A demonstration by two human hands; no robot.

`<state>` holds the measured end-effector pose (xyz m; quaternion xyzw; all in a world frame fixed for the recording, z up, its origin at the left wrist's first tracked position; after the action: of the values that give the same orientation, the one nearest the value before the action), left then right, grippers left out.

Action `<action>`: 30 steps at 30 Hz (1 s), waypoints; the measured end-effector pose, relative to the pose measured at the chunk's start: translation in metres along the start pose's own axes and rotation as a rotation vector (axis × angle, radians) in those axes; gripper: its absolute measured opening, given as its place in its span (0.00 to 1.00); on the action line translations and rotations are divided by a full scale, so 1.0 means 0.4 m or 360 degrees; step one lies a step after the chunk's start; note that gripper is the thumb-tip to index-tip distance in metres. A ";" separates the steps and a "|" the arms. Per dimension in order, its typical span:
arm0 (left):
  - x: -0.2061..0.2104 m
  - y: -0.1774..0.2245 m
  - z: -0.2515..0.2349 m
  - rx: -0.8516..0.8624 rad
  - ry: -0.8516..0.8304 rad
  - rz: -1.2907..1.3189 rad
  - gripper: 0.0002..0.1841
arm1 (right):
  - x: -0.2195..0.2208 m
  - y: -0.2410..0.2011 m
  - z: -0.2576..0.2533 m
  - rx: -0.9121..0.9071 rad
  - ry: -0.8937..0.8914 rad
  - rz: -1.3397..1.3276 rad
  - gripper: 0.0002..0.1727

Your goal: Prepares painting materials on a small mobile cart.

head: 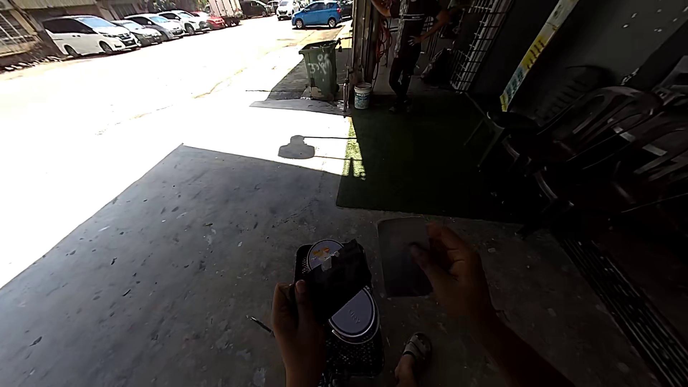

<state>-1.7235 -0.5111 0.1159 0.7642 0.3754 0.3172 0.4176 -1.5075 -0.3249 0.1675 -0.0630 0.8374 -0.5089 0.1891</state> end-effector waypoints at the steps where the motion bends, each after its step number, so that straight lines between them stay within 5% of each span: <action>1: 0.008 -0.001 0.014 0.0000 -0.0014 0.0050 0.11 | 0.021 0.025 0.018 0.0139 0.0050 -0.0179 0.17; 5: 0.056 0.028 0.050 0.0181 -0.0266 -0.0057 0.10 | 0.111 0.091 0.070 0.0292 0.0052 -0.0330 0.16; 10: 0.094 0.027 0.099 0.0192 -0.0807 -0.0733 0.26 | 0.149 0.070 0.093 0.0373 -0.0130 -0.0545 0.12; 12: 0.088 0.006 0.105 0.0163 -0.0946 -0.0852 0.20 | 0.116 0.066 0.087 0.0333 -0.0047 -0.0667 0.12; 16: 0.023 -0.044 0.079 -0.0051 -0.0805 -0.0300 0.09 | 0.057 0.060 0.075 0.0137 0.0007 -0.0705 0.12; 20: 0.000 -0.024 0.052 0.0132 -0.0658 -0.0344 0.09 | 0.106 0.044 0.116 -0.0235 -0.0722 -0.0235 0.14; 23: -0.013 -0.034 0.052 0.0202 -0.0640 -0.0368 0.09 | 0.095 0.073 0.102 -0.0460 -0.0936 0.0462 0.21; 26: -0.038 -0.095 0.058 -0.0008 -0.0534 -0.0175 0.06 | 0.040 0.145 0.067 -0.0152 -0.0538 0.0459 0.17; 30: -0.050 -0.204 0.093 -0.0486 -0.0481 0.0192 0.09 | -0.003 0.269 0.098 0.0689 0.0004 -0.0301 0.10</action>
<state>-1.7296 -0.5126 0.0243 0.7521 0.2098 0.2766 0.5602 -1.4823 -0.3058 0.0573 -0.0985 0.6994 -0.6922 0.1486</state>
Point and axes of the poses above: each hand's wrist, its own z-axis away from the middle knuckle, its own x-axis out of the palm, y = z × x, the point moved 8 cm from there along -z, towards the middle knuckle, and after that the axes turned 4 degrees about x, right-handed, at the moved point
